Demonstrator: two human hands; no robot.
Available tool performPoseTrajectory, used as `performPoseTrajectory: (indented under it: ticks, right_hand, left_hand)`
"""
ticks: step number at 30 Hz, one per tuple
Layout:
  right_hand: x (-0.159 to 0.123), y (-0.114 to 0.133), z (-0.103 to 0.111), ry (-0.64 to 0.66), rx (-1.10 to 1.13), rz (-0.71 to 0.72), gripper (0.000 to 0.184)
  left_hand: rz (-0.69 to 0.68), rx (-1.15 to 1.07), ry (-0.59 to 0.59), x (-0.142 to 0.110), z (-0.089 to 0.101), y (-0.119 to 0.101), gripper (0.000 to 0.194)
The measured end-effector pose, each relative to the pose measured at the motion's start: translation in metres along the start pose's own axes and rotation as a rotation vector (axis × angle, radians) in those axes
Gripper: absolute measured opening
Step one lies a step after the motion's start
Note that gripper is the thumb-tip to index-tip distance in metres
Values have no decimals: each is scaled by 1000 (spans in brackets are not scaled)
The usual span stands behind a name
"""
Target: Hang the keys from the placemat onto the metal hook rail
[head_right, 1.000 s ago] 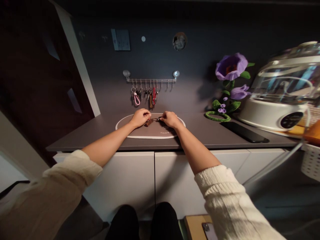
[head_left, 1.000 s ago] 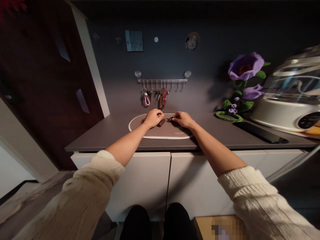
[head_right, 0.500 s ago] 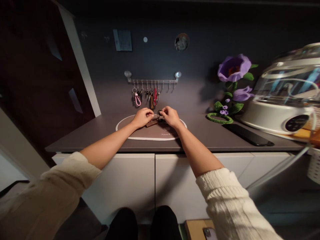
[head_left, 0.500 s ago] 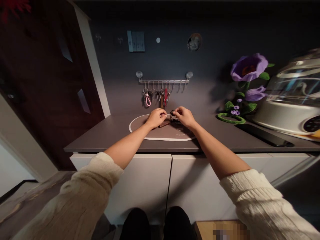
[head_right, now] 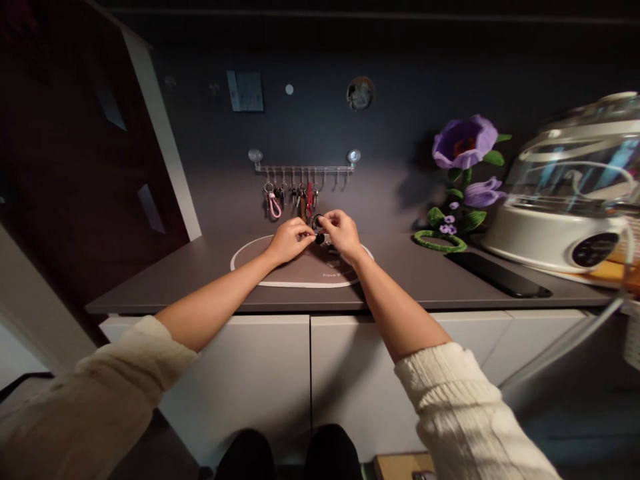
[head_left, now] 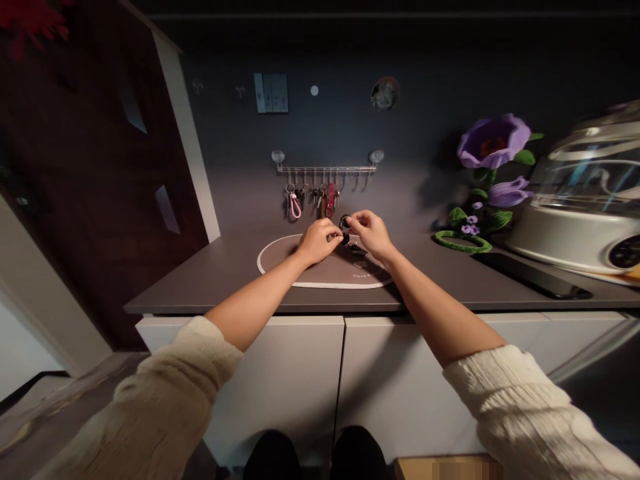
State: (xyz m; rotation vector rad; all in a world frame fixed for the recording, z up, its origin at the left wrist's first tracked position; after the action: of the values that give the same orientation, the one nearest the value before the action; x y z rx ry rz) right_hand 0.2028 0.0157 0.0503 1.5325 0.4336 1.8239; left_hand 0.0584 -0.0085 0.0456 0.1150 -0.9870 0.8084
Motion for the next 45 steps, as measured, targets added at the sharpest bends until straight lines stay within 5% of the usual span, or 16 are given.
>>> performPoseTrajectory:
  ticks: [13,26,45]
  right_hand:
    - [1,7,0,-22,200,-2,29]
    - [-6,13,-7,24,452,-167,32]
    - [-4,1,1,-50,381,-213,23]
  left_hand:
    - [34,168,-32,0,-2,3,21]
    - [70,164,-61,2,2,4,19]
    - [76,-5,-152,6,11,9,19]
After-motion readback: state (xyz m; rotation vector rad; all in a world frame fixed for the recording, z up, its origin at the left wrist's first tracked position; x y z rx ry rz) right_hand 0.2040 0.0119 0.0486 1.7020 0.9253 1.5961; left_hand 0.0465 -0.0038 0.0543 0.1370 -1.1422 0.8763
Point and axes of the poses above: each hand's wrist, its own x-axis towards the middle knuckle, its own z-axis out of the back of the hand, y = z × x, the point moved 4 cm from there along x, towards the middle knuckle, and after that the axes turned 6 degrees about z, right-handed, at the moved point
